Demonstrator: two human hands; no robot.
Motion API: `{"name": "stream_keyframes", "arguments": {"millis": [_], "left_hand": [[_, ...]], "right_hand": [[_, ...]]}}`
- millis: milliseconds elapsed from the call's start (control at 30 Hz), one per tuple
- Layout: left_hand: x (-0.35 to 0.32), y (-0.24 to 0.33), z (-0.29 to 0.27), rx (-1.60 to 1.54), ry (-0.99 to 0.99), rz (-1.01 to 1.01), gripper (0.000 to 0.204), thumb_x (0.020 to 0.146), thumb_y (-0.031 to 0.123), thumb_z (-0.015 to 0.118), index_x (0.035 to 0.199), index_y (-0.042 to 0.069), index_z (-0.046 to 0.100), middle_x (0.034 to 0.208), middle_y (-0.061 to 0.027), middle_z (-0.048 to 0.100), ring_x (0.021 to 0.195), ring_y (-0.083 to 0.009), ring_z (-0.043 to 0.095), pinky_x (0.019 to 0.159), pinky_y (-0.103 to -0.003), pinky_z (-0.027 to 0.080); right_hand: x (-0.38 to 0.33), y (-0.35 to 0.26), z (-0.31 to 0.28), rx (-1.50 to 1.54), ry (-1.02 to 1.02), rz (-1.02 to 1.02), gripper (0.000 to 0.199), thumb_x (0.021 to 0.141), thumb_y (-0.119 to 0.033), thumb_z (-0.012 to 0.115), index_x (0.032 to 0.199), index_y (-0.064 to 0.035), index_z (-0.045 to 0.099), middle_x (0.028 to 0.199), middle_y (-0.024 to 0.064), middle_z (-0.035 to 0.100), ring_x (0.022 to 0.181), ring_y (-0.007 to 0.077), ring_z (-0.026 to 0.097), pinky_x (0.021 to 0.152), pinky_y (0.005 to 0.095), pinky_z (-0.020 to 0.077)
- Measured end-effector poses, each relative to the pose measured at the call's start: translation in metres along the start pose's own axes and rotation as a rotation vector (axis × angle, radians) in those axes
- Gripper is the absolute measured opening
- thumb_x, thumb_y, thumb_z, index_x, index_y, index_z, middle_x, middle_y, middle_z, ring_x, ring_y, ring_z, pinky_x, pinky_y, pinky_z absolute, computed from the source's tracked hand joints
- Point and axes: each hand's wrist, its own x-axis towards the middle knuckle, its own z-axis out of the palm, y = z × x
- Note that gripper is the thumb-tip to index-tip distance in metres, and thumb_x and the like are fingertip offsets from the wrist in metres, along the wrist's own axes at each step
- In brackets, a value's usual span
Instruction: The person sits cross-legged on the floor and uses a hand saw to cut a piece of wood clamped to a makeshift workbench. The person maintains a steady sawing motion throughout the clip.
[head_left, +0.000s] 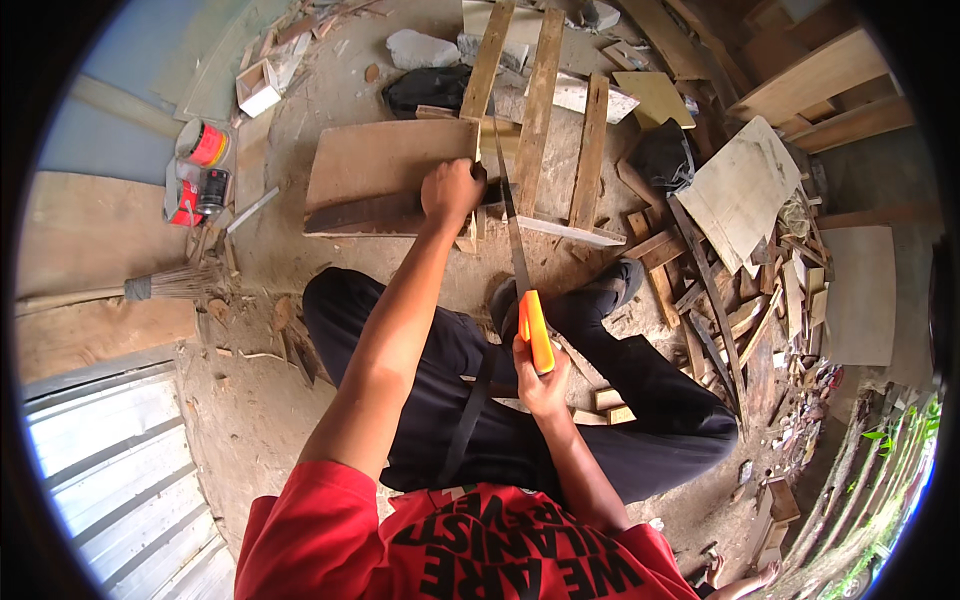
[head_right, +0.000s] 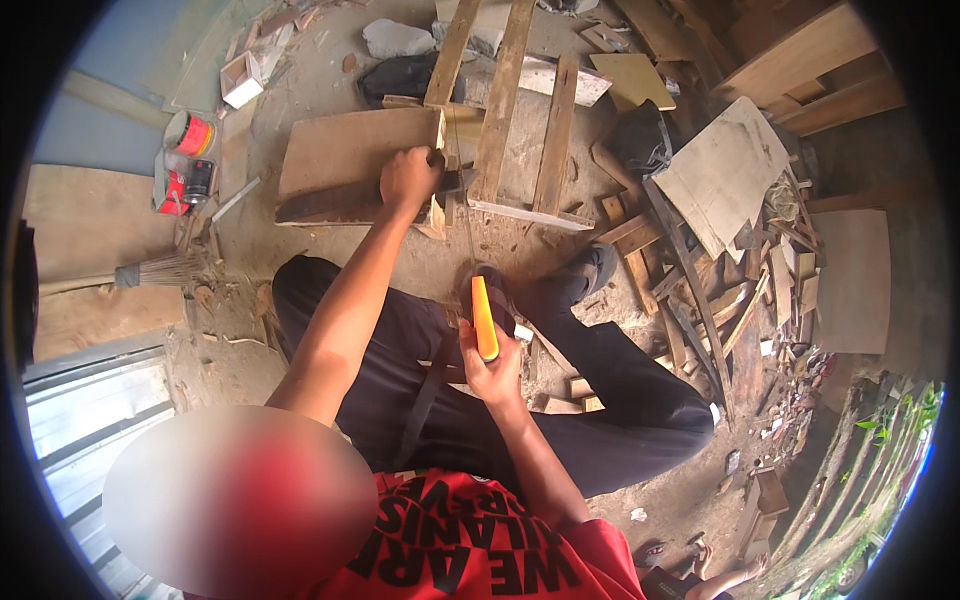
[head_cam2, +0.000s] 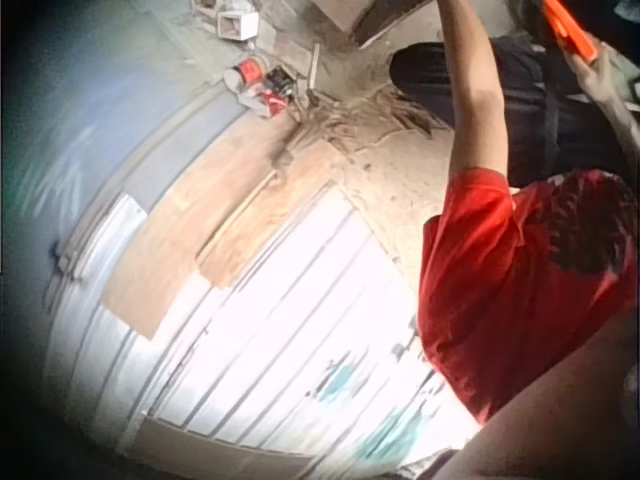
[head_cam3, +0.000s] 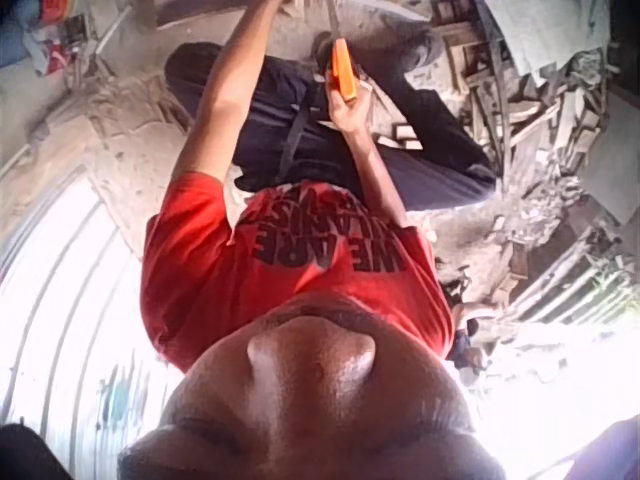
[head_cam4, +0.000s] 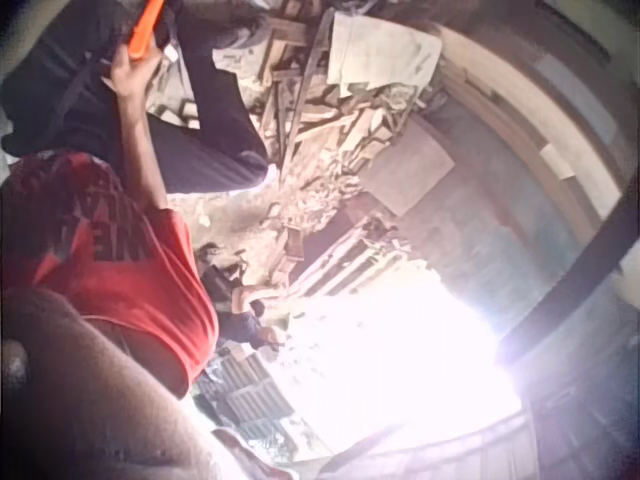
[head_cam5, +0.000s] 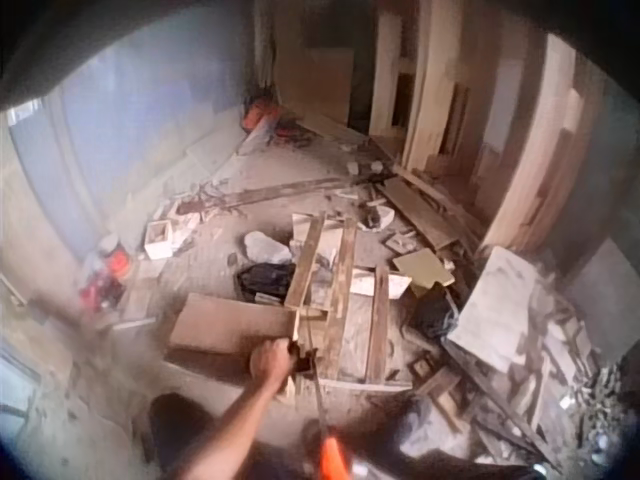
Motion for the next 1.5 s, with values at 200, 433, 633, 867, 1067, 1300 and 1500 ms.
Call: {"name": "stream_keyframes", "arguments": {"millis": [200, 433, 633, 867, 1067, 1300, 1500], "left_hand": [[0.002, 0.007, 0.001, -0.002, -0.019, -0.029, 0.030, 0.088, 0.035, 0.058, 0.082, 0.008, 0.069, 0.085, -0.0197, 0.070, 0.084, -0.0402, 0.067, 0.077, -0.050, 0.053], [0.004, 0.001, 0.006, 0.002, -0.004, 0.001, 0.030, 0.087, 0.036, 0.059, 0.083, 0.009, 0.069, 0.084, -0.0172, 0.071, 0.083, -0.0385, 0.068, 0.076, -0.048, 0.054], [0.002, 0.003, -0.003, 0.026, -0.011, 0.049, 0.025, 0.083, 0.032, 0.063, 0.081, 0.008, 0.071, 0.087, -0.0193, 0.071, 0.084, -0.0359, 0.070, 0.077, -0.046, 0.055], [0.006, -0.003, 0.006, -0.038, 0.087, 0.248, 0.020, 0.082, 0.024, 0.062, 0.073, 0.006, 0.066, 0.080, -0.0172, 0.069, 0.075, -0.0376, 0.067, 0.069, -0.047, 0.053], [0.006, -0.002, 0.012, -0.061, 0.127, 0.253, 0.021, 0.081, 0.026, 0.064, 0.074, 0.007, 0.067, 0.085, -0.0143, 0.071, 0.080, -0.0331, 0.068, 0.075, -0.044, 0.053], [-0.015, -0.008, 0.010, -0.052, 0.318, 0.371, 0.016, 0.084, 0.020, 0.059, 0.077, 0.007, 0.065, 0.082, -0.0089, 0.067, 0.081, -0.0308, 0.063, 0.074, -0.044, 0.047], [-0.054, -0.027, 0.010, 0.057, 0.380, 0.484, 0.021, 0.089, 0.030, 0.061, 0.080, 0.010, 0.064, 0.082, -0.0049, 0.064, 0.084, -0.0252, 0.057, 0.077, -0.040, 0.039]], "right_hand": [[-0.040, 0.002, -0.013, -0.061, -0.004, 0.055, 0.022, 0.091, -0.005, 0.066, 0.073, -0.0009, 0.054, 0.057, -0.0007, 0.047, 0.055, 0.0035, 0.041, 0.046, 0.0269, 0.0328], [0.024, 0.003, 0.008, 0.101, 0.043, 0.097, 0.026, 0.093, -0.009, 0.066, 0.071, -0.0024, 0.053, 0.059, -0.0045, 0.046, 0.056, 0.0030, 0.040, 0.046, 0.0267, 0.0322], [0.053, 0.018, 0.023, 0.182, -0.060, 0.110, 0.025, 0.095, -0.009, 0.065, 0.072, -0.0064, 0.053, 0.061, -0.0066, 0.049, 0.057, 0.0006, 0.042, 0.049, 0.0222, 0.0338], [0.032, 0.005, 0.030, 0.347, 0.014, 0.241, 0.022, 0.095, -0.006, 0.062, 0.074, -0.0054, 0.056, 0.057, -0.0021, 0.052, 0.045, 0.0049, 0.045, 0.042, 0.0242, 0.0361], [0.029, 0.035, 0.030, 0.273, -0.077, 0.187, 0.023, 0.095, -0.008, 0.064, 0.074, -0.0048, 0.057, 0.059, -0.0018, 0.053, 0.049, 0.0054, 0.047, 0.045, 0.0247, 0.0373], [0.022, 0.014, 0.011, 0.628, 0.006, 0.024, 0.029, 0.101, -0.015, 0.054, 0.074, -0.0027, 0.052, 0.060, 0.0006, 0.050, 0.050, 0.0082, 0.045, 0.047, 0.0251, 0.0365], [0.009, 0.016, -0.033, -0.181, 0.066, -0.357, 0.016, 0.085, -0.010, 0.069, 0.074, -0.0037, 0.060, 0.060, 0.0098, 0.057, 0.049, 0.0308, 0.058, 0.049, 0.0369, 0.0458]]}}
